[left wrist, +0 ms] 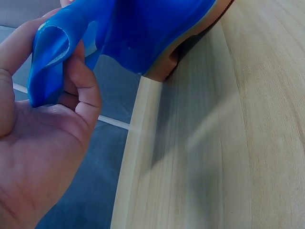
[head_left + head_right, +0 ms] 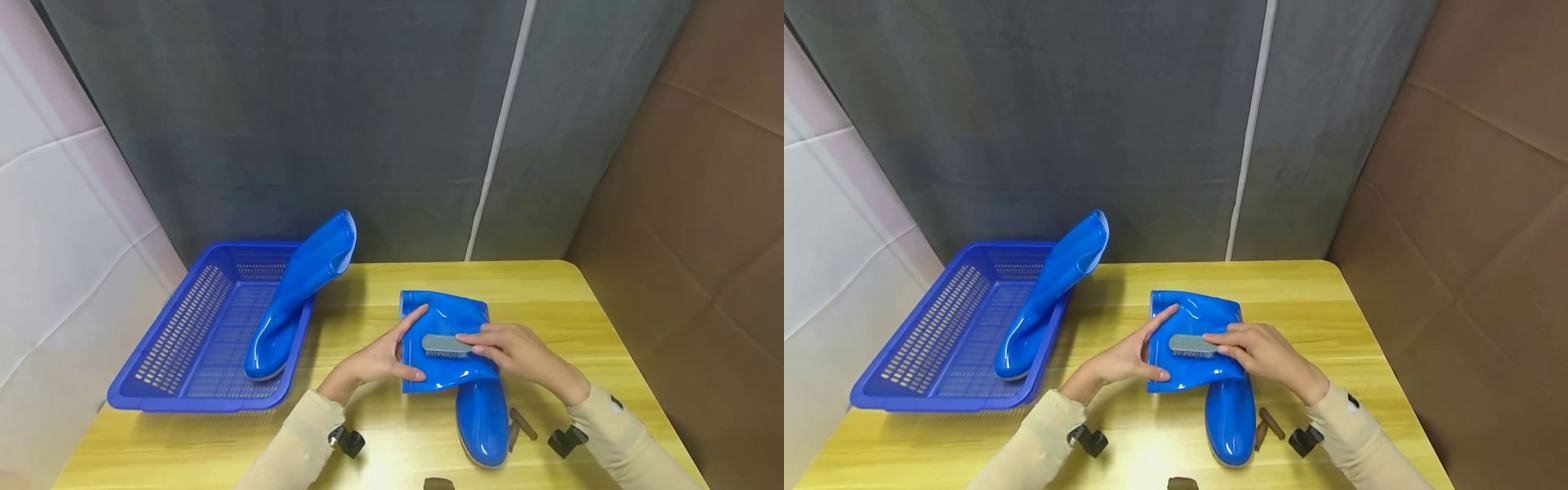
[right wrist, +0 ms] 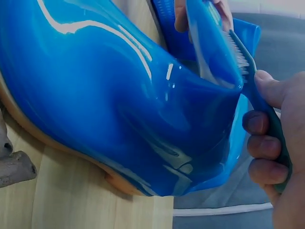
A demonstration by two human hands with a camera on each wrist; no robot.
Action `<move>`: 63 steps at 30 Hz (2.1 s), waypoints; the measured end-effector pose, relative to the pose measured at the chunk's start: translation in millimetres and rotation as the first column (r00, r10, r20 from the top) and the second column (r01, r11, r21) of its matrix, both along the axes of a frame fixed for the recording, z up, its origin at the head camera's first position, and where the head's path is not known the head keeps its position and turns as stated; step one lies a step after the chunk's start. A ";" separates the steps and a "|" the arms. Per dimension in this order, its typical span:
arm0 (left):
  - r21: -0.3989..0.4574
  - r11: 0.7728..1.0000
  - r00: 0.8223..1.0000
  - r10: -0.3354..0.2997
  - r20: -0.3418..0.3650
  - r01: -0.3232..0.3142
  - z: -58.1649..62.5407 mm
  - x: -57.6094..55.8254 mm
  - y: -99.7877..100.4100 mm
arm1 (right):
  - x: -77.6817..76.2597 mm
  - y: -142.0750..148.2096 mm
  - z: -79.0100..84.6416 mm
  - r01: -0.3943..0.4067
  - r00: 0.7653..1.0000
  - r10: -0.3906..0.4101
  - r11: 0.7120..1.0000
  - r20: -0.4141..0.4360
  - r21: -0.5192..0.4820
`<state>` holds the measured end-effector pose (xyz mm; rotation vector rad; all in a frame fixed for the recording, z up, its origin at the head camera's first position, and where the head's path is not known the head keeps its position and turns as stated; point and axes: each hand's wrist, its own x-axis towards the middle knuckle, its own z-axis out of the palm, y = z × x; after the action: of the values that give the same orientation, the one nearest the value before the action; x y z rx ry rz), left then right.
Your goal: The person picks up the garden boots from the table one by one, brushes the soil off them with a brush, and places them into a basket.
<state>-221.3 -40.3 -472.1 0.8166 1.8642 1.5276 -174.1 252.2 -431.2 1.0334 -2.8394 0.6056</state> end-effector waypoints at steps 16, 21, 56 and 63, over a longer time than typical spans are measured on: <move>0.021 0.998 0.999 -0.051 0.018 0.051 0.1 -3.3 -7.3 | 4.9 0.3 11.9 0.098 0.994 -0.102 0.992 -0.048 -0.082; 0.043 0.997 0.997 -0.065 0.034 0.064 -0.4 -4.4 -8.3 | -11.3 0.8 3.6 0.140 0.977 -0.141 0.990 -0.163 -0.015; -0.133 0.983 0.989 0.119 -0.086 -0.130 0.2 0.4 -7.2 | 42.5 -7.7 11.9 -0.147 0.989 0.146 0.988 0.028 0.056; -0.124 0.983 0.988 0.120 -0.098 -0.132 1.4 1.2 -6.2 | 47.4 -5.1 9.2 -0.147 0.989 0.147 0.987 0.012 0.058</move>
<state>-220.1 -46.5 -470.7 0.7303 2.0935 1.4468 -126.7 247.1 -422.0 1.2619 -2.8217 0.5403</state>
